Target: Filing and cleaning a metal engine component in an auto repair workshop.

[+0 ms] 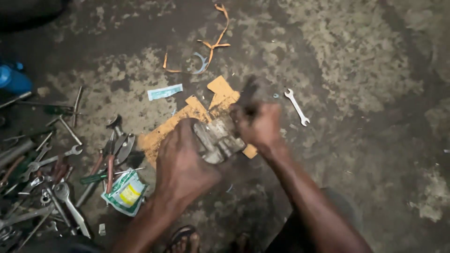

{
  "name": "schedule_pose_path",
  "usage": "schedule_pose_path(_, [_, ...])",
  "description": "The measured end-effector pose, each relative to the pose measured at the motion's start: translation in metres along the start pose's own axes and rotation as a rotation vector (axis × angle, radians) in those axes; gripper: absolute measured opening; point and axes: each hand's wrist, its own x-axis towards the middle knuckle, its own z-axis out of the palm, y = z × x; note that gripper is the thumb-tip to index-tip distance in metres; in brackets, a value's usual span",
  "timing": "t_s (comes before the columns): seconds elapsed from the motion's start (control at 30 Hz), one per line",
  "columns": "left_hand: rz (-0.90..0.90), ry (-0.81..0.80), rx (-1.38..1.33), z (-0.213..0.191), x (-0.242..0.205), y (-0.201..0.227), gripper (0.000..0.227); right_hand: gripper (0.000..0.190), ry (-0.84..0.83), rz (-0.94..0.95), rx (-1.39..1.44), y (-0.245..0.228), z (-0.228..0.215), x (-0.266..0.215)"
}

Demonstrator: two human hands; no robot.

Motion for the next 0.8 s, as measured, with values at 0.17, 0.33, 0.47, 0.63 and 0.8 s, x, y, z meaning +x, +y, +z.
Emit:
schedule_pose_path(0.17, [-0.071,-0.043,-0.024,-0.008,-0.005,0.008,0.104,0.037,-0.005,-0.104,-0.102,0.003,-0.009,0.002])
schedule_pose_path(0.33, [-0.07,-0.005,-0.008,-0.009,-0.007,0.007,0.101,0.025,0.165,-0.219,0.141,-0.011,-0.024,0.009])
schedule_pose_path(0.47, [-0.01,0.033,0.016,-0.003,-0.009,0.005,0.1,0.026,0.069,-0.245,0.0,0.017,-0.003,0.009])
schedule_pose_path(0.63, [-0.077,0.017,0.016,-0.012,-0.005,0.017,0.094,0.019,-0.015,-0.273,-0.054,-0.007,-0.024,0.016])
schedule_pose_path(0.8, [-0.069,-0.002,0.008,-0.004,-0.009,0.007,0.092,0.023,-0.033,-0.26,-0.094,-0.002,-0.009,0.002])
